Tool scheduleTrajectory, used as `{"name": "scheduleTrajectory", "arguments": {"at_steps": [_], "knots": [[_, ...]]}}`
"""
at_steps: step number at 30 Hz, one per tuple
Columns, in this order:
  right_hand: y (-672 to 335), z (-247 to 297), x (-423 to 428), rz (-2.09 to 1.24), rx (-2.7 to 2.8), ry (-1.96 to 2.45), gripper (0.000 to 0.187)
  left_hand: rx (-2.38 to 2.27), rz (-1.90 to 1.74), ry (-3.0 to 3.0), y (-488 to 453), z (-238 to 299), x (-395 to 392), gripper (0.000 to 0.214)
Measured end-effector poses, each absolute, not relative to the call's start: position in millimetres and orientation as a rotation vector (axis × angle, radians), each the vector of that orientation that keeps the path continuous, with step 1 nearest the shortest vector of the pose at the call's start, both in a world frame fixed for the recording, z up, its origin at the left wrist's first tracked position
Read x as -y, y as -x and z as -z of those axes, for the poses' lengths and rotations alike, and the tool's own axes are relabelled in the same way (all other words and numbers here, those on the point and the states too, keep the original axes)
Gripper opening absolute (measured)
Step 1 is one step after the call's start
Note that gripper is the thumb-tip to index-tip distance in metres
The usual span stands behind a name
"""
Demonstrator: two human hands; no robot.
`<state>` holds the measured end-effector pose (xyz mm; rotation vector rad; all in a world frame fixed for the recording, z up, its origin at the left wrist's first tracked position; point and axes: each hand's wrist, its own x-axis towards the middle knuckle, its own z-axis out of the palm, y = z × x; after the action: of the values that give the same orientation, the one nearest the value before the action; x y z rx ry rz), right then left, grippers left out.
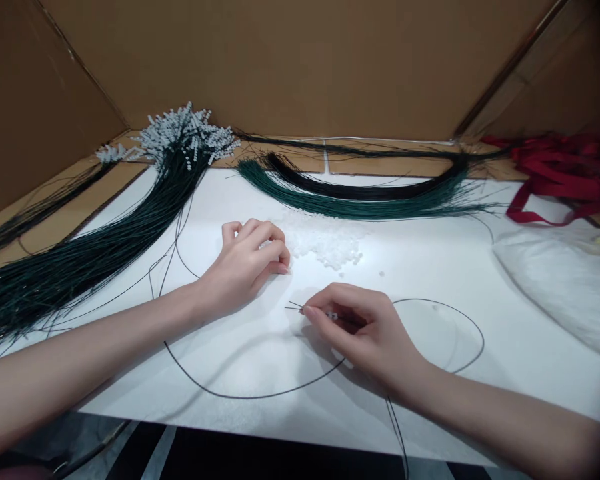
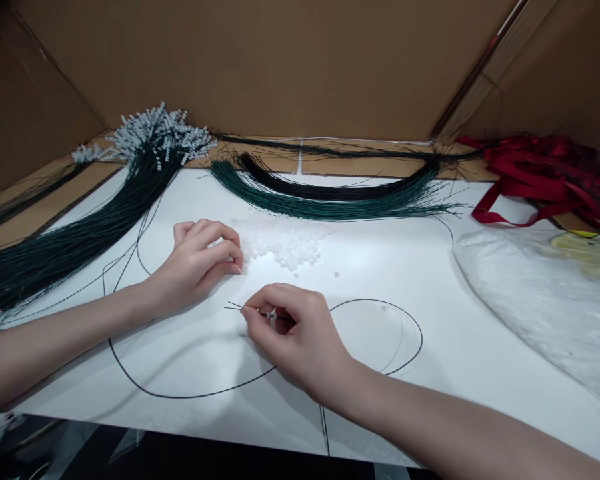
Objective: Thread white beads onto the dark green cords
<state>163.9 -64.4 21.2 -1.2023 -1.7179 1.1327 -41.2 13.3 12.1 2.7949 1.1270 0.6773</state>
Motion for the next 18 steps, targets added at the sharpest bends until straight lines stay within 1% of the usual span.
{"name": "scheduleTrajectory", "arguments": {"at_steps": [14,18], "knots": [[-164.8,-20.5,64.6,-1.143,1.712,1.204,0.015,-1.111,-0.815,-2.743,42.9,-14.1,-11.7,0.015],[-165.3,-20.2,64.4,-1.157,1.706,1.211,0.016,-0.849,-0.959,-2.603,46.0,-16.2,-11.6,0.013]]}}
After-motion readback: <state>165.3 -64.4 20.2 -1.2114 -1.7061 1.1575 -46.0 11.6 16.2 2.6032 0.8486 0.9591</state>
